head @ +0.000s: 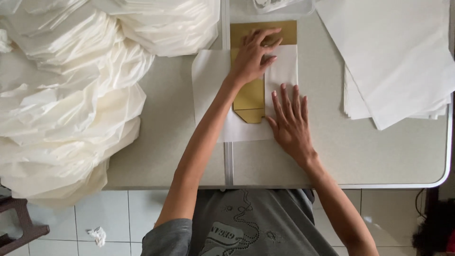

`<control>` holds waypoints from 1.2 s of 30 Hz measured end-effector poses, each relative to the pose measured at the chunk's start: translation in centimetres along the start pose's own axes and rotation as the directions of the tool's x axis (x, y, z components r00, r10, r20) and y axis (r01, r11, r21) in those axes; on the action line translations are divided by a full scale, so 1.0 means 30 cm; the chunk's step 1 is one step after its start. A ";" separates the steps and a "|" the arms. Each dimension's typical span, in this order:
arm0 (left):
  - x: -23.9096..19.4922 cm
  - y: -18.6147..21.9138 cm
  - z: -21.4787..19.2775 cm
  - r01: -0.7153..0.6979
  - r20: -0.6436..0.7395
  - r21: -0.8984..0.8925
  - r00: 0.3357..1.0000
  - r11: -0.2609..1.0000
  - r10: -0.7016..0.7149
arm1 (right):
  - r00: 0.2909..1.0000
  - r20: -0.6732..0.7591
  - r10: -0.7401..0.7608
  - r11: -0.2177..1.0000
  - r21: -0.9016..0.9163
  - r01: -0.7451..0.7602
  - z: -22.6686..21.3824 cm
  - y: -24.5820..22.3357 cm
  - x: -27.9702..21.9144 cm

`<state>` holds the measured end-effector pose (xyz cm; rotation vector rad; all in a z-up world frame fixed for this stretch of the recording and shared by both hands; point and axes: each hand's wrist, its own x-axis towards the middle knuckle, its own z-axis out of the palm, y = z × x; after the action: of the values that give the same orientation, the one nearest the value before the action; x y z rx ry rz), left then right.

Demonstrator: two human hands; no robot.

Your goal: Folding white paper sheets around a cardboard template on a table

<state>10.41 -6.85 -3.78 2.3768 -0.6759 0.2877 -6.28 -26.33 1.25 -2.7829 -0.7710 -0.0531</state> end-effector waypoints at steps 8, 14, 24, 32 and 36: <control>-0.001 0.008 -0.017 0.044 0.051 -0.076 0.998 0.996 -0.040 | 0.990 0.007 -0.142 0.990 0.000 0.142 -0.071 0.010 -0.077; -0.009 -0.016 0.003 0.003 0.010 -0.090 1.000 0.996 -0.002 | 0.980 0.061 -0.192 0.980 0.064 0.188 -0.062 0.038 -0.165; 0.006 -0.017 -0.013 0.001 0.041 -0.079 0.999 0.997 0.002 | 0.935 -0.130 -0.331 0.899 0.257 0.354 -0.068 0.050 -0.182; -0.007 0.010 -0.024 -0.049 -0.003 -0.070 0.999 0.996 0.049 | 0.932 -0.111 -0.344 0.902 0.235 0.361 -0.072 0.048 -0.195; -0.007 0.010 -0.012 -0.125 -0.037 0.008 0.991 0.992 0.125 | 0.933 -0.072 -0.353 0.904 0.231 0.359 -0.068 0.053 -0.208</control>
<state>10.07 -6.74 -3.41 2.3326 -0.8094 0.3871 -10.75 -31.29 2.23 -2.3783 -1.1858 -0.0615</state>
